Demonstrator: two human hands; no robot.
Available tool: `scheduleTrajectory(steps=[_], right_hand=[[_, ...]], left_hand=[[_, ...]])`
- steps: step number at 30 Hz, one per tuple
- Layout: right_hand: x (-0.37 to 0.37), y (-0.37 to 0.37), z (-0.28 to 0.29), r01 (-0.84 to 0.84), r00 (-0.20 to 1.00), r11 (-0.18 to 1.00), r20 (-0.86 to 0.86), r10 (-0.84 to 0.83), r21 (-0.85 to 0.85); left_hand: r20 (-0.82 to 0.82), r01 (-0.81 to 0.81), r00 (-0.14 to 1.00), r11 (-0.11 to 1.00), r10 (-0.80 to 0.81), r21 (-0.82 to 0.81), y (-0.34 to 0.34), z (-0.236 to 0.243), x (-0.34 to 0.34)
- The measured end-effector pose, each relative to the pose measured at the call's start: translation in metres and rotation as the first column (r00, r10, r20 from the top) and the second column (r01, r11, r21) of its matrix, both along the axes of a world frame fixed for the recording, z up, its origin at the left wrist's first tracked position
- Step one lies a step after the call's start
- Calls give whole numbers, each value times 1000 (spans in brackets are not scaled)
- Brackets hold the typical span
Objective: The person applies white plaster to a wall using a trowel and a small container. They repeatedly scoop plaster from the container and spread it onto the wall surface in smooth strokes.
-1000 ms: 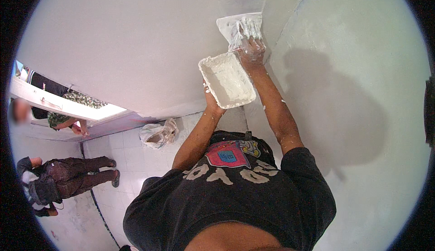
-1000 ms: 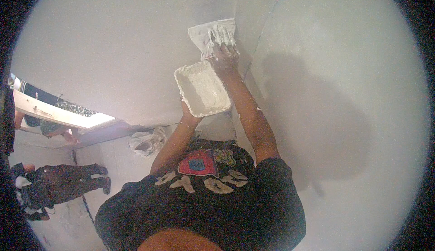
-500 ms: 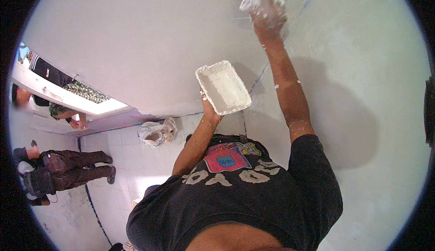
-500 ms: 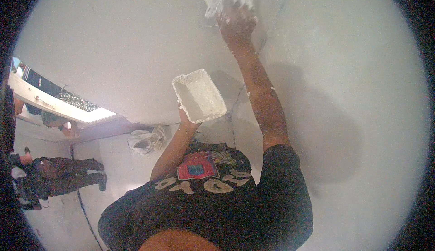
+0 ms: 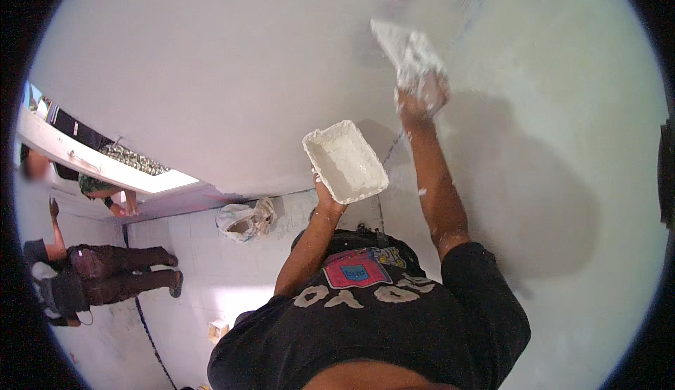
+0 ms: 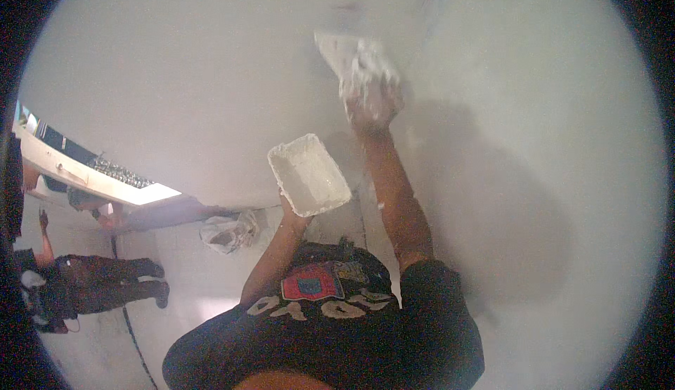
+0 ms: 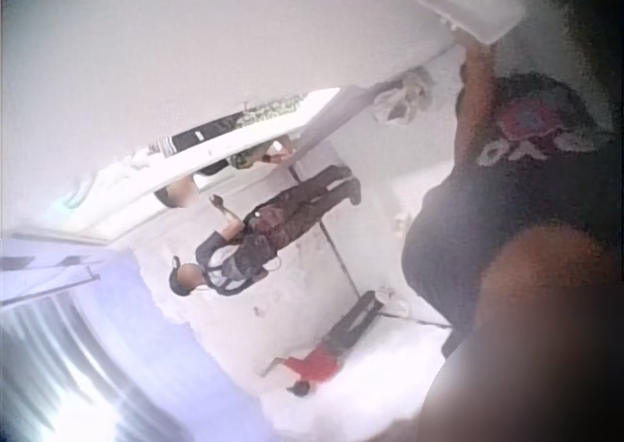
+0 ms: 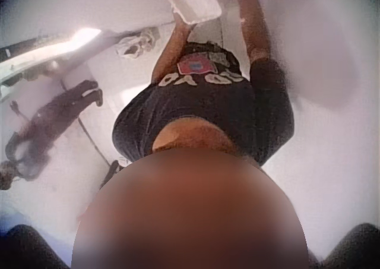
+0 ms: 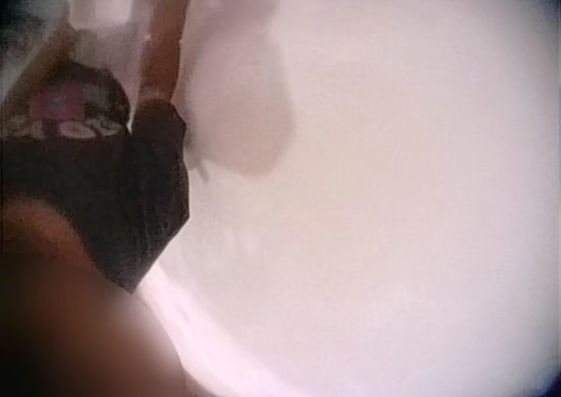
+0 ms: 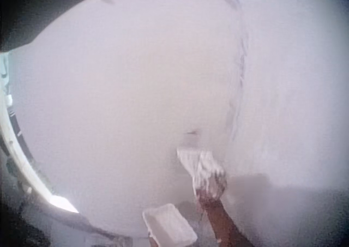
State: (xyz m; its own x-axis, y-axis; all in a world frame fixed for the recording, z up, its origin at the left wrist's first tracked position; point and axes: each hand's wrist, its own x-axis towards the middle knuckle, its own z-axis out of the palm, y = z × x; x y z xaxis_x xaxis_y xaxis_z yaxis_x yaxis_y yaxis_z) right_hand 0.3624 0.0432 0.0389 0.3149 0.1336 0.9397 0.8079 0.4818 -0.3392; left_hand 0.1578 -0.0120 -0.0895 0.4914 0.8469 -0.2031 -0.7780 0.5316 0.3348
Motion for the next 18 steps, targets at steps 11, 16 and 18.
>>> scheduleTrajectory(steps=[11,16,18], right_hand=[[11,30,-34,149,987,959,100,-128,-239],[10,-12,-123,340,904,875,377,-203,-345],[15,-33,-115,334,902,815,411,-131,-474]], left_hand=[[-5,156,988,987,-156,-32,19,4,-1],[-4,217,976,974,-218,-60,25,-4,0],[-3,244,970,969,-244,-45,25,5,-2]])
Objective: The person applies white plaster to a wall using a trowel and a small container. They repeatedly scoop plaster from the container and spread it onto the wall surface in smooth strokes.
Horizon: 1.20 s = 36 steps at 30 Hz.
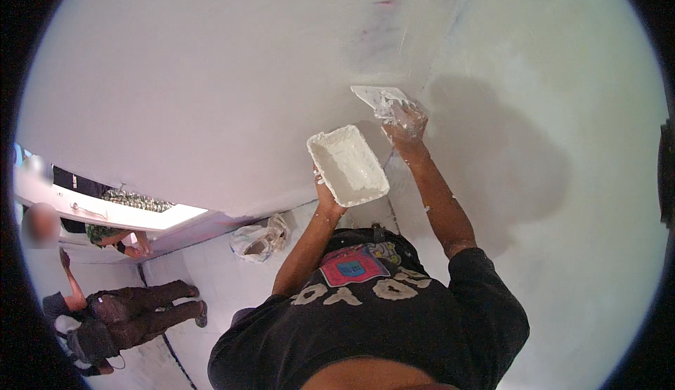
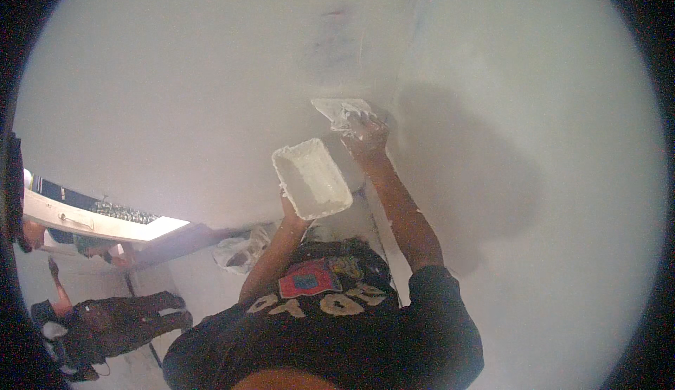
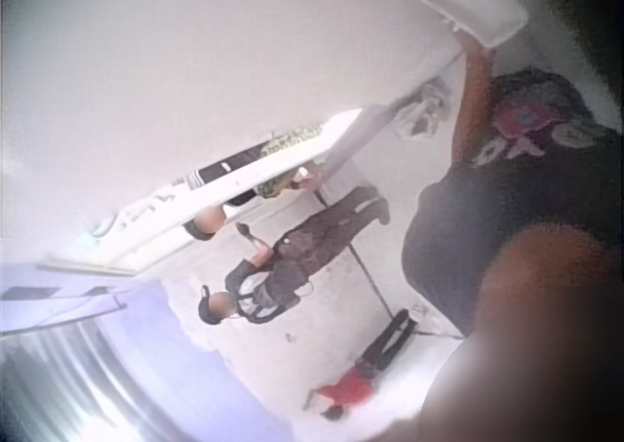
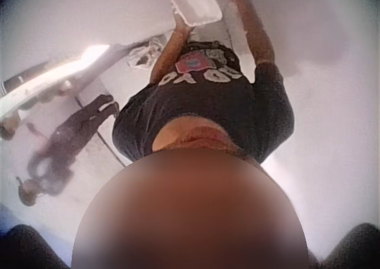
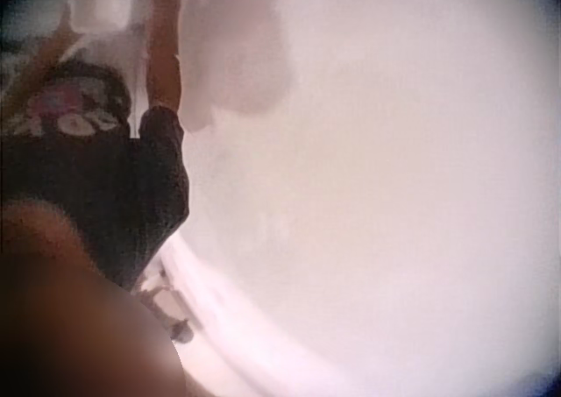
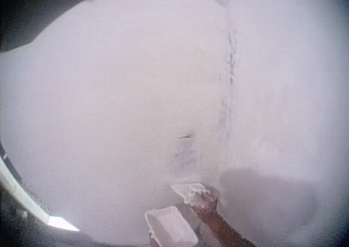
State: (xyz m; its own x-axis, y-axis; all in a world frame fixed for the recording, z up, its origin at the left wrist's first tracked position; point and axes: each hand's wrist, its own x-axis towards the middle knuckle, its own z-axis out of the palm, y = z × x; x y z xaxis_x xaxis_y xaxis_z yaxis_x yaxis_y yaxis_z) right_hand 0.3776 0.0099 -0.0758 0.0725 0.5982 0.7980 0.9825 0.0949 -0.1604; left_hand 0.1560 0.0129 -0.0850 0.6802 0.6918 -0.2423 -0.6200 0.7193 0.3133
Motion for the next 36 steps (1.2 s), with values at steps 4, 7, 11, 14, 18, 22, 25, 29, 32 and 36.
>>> scheduleTrajectory(steps=[4,7,11,14,18,22,25,29,32,36], right_hand=[[3,-13,61,233,944,953,282,-173,-194],[-3,-16,148,55,998,793,16,-57,-607],[19,-16,136,61,990,841,142,19,-537],[42,-11,163,219,943,845,329,-54,-489],[81,-17,222,7,993,999,120,-14,53],[97,8,222,5,997,965,74,-26,263],[75,33,205,52,985,933,138,-108,356],[53,57,97,-37,990,993,140,20,114],[21,28,38,-178,978,984,111,178,-14],[-14,-26,51,-129,980,958,112,162,-256]], left_hand=[[-39,-6,999,1000,6,6,-4,4,-7],[-14,3,1000,1000,-3,0,-2,1,-8],[20,-14,1000,997,12,77,0,10,-2],[37,-30,999,997,28,65,-1,6,-2],[78,-17,997,998,12,65,-7,30,1],[34,-14,999,992,9,128,-8,32,4],[18,-16,1000,998,15,67,-2,8,0],[-11,-7,1000,999,7,45,-2,7,-4],[21,-34,999,999,34,-12,-1,7,-3],[7,-77,997,996,77,-46,-10,25,-7]])
